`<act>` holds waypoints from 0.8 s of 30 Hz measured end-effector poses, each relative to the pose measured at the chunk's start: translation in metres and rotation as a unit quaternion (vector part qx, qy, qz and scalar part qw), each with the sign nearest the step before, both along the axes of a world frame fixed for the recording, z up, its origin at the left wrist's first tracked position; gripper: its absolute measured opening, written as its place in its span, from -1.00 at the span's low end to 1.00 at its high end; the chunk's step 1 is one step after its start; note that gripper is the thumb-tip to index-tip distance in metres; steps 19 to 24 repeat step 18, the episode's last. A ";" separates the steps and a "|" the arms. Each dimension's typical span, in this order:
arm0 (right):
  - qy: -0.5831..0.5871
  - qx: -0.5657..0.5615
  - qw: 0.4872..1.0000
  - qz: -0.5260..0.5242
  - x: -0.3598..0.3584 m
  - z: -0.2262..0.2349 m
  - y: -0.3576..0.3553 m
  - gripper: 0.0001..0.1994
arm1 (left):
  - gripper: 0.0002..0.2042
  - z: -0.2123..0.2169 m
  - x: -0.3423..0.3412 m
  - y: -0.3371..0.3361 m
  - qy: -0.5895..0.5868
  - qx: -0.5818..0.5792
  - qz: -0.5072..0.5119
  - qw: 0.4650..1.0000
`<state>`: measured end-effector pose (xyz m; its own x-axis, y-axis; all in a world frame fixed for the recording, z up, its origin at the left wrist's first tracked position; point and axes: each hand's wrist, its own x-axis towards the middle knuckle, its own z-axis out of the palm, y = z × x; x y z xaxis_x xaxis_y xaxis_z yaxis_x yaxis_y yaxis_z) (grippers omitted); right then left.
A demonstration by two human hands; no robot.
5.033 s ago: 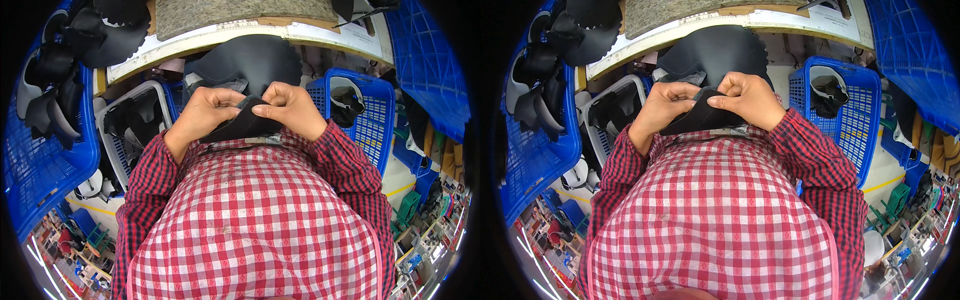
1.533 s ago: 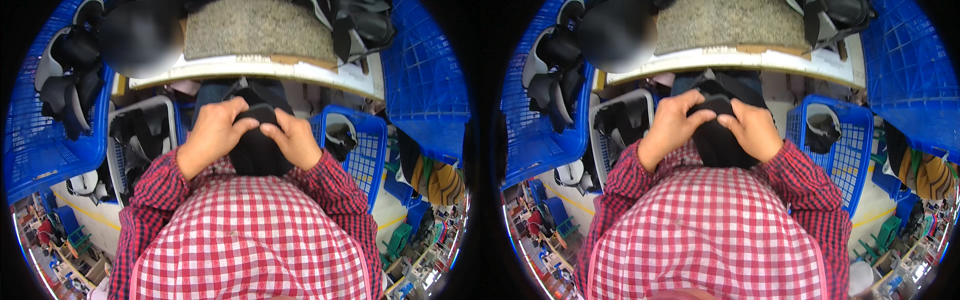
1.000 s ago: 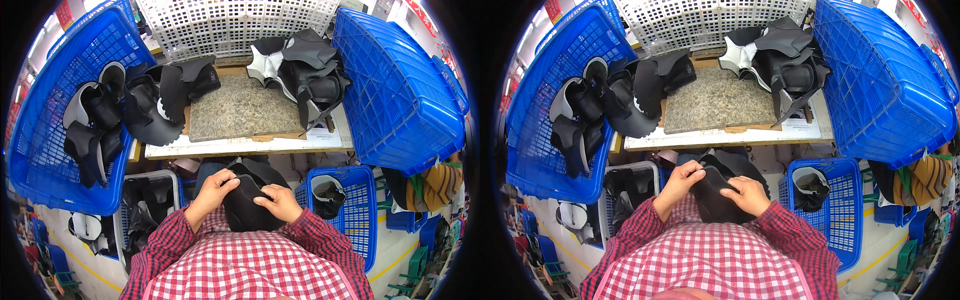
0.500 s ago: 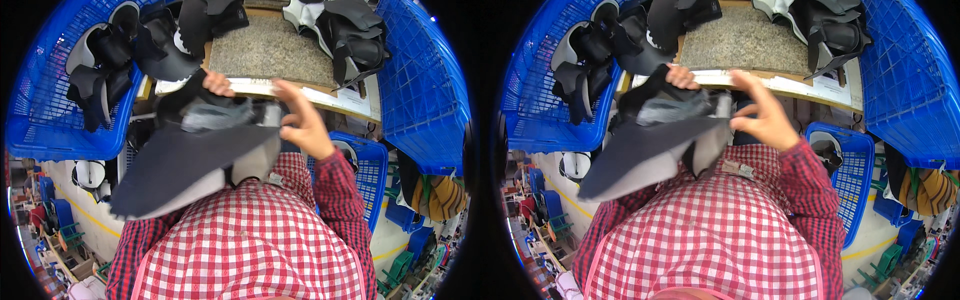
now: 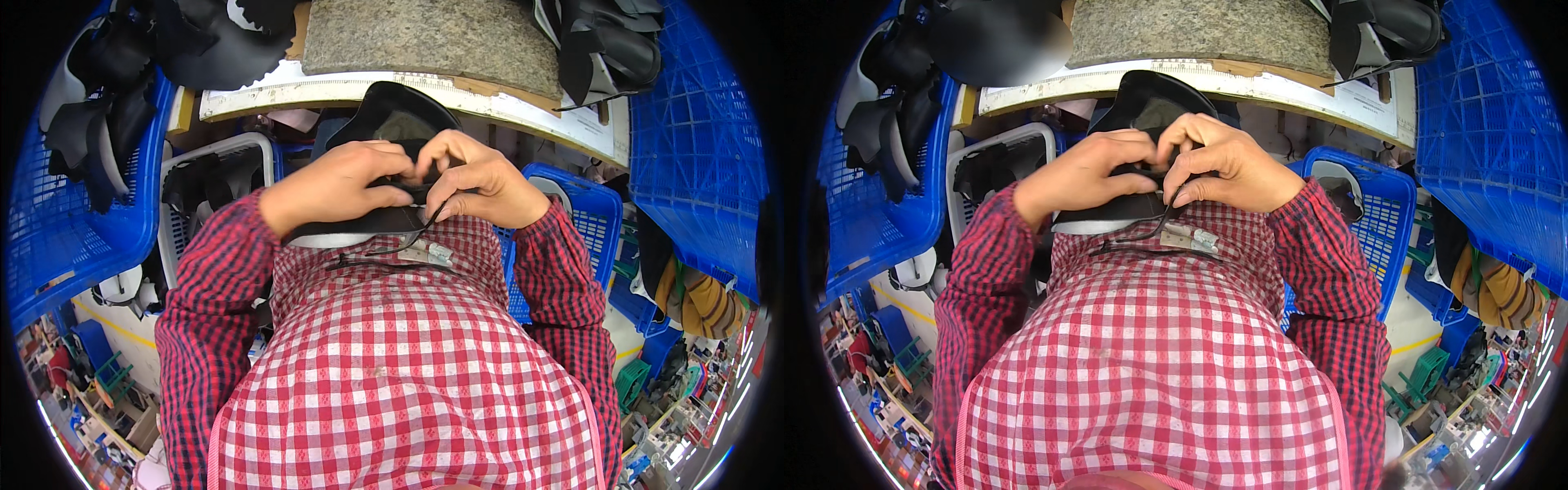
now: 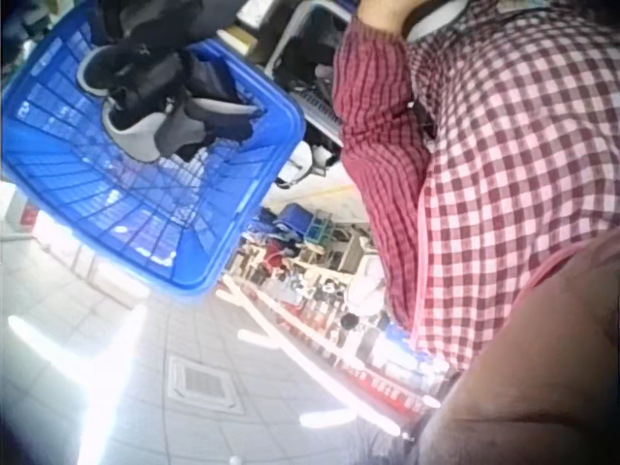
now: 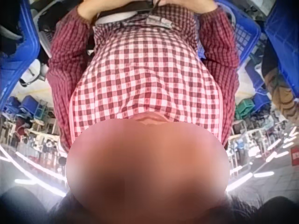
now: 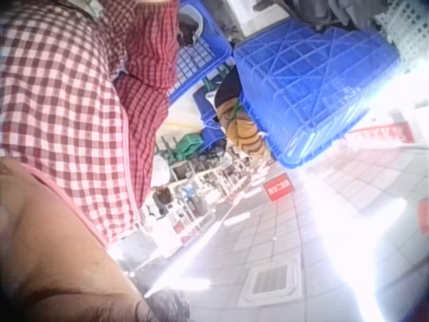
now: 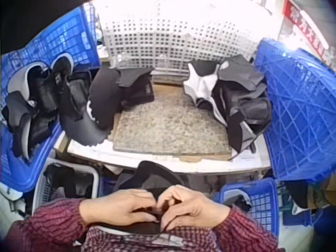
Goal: The person repeatedly picks up black shoe parts from a blue basket, turns them over, and inspects the interior and exterior surfaces. The person places each part back on the table or into the basket after inspection.
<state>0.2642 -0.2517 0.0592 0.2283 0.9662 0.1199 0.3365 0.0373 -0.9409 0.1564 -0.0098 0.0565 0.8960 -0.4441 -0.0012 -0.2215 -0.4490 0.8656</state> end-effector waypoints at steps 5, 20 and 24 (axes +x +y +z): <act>-0.068 0.052 0.993 -0.081 -0.002 -0.008 -0.006 -0.80 | -0.85 -0.045 0.005 -0.011 -0.216 0.118 0.093 0.965; 0.049 0.030 0.987 -0.147 0.002 -0.024 -0.029 -0.93 | -0.79 -0.003 -0.094 0.059 0.235 -0.268 0.256 0.898; 0.049 0.030 0.987 -0.147 0.002 -0.024 -0.029 -0.93 | -0.79 -0.003 -0.094 0.059 0.235 -0.268 0.256 0.898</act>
